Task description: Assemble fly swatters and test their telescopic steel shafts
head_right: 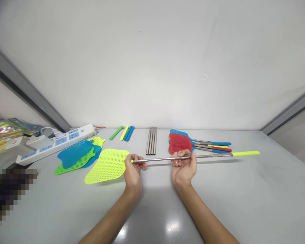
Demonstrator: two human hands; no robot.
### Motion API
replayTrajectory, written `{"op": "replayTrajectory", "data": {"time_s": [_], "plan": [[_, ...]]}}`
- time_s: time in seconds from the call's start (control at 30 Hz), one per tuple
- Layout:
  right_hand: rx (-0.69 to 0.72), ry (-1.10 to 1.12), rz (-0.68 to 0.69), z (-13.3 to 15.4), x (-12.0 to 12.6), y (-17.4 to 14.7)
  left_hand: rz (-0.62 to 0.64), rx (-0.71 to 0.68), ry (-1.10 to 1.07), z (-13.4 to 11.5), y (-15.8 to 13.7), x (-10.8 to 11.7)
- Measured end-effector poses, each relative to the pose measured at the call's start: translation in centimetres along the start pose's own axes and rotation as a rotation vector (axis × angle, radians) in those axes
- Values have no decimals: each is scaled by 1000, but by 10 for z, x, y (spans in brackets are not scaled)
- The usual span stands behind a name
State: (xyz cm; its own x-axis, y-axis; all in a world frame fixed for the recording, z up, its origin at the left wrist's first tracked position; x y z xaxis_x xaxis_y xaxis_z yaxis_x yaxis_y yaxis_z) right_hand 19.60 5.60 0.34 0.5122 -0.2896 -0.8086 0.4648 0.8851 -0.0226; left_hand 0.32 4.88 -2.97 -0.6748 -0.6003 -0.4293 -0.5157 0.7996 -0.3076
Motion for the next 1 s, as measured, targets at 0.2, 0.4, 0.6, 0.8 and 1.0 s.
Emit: {"op": "replayTrajectory", "data": {"time_s": [0.2,0.4,0.6,0.8,1.0], "plan": [[-128,-47,-127,-22,17,1,-7,-9,-2,-2,-1,-1],[-182,-97,-206,-31,27,2,-19,11,-19,1,0,-1],[-176,-114,-202,-29,27,2,-29,20,-4,3,-2,-1],[-169,-124,-228,-28,29,2,-21,15,-3,2,-3,-1],[-166,-133,-249,-28,30,0,-23,13,0,3,-3,1]]}}
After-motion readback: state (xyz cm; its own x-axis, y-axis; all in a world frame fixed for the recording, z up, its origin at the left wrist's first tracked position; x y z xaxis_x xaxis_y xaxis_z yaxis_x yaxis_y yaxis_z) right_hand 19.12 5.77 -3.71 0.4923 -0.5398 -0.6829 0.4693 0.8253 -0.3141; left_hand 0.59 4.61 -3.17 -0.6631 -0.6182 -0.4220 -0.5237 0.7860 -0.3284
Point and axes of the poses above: each hand's wrist, its own y-axis towards the middle knuckle, its own x-axis out of the back of the hand, z = x × y, the point moved 9 cm from there along y, towards the middle knuckle, and after that the axes turned 9 degrees about -z, right-handed, at the moved point
